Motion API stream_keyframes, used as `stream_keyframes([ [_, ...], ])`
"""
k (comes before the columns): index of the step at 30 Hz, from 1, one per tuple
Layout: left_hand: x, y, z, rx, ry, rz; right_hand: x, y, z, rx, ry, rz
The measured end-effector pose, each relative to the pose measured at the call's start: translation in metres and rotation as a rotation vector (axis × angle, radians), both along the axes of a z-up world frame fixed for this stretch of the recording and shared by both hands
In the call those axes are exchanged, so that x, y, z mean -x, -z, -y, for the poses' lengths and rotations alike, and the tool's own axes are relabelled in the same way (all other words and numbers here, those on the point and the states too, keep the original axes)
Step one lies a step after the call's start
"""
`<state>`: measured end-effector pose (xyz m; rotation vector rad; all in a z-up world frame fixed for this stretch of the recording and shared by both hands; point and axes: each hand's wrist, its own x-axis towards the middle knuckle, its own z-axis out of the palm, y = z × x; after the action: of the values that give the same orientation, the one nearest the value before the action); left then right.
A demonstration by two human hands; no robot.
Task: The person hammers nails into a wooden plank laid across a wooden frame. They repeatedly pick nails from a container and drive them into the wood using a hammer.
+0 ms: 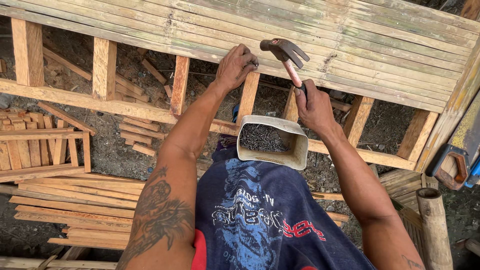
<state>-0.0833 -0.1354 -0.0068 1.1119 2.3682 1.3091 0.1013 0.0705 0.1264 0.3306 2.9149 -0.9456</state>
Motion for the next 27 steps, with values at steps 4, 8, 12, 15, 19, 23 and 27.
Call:
stream_keyframes([
  [4, 0.003, -0.005, 0.000, 0.036, 0.011, -0.025, 0.001, 0.014, 0.000, -0.142, -0.096, 0.046],
  [8, 0.005, -0.006, -0.003, 0.079, -0.005, 0.007, 0.005, 0.016, 0.002, -0.110, -0.004, 0.216],
  [12, 0.001, 0.000, 0.003, 0.031, 0.015, -0.048, 0.002, 0.013, 0.007, -0.070, -0.058, 0.052],
  [15, 0.005, 0.000, 0.002, 0.058, 0.008, -0.055, 0.002, 0.009, -0.001, -0.097, -0.030, 0.214],
  [19, 0.004, 0.006, 0.006, -0.014, -0.035, -0.038, -0.010, 0.013, -0.003, 0.027, 0.013, -0.186],
  [23, 0.003, 0.009, 0.006, -0.037, -0.039, -0.114, -0.005, 0.030, 0.006, 0.092, -0.069, -0.164],
  [27, 0.010, 0.008, -0.003, -0.011, -0.051, -0.112, 0.007, 0.033, 0.006, -0.053, -0.069, 0.073],
])
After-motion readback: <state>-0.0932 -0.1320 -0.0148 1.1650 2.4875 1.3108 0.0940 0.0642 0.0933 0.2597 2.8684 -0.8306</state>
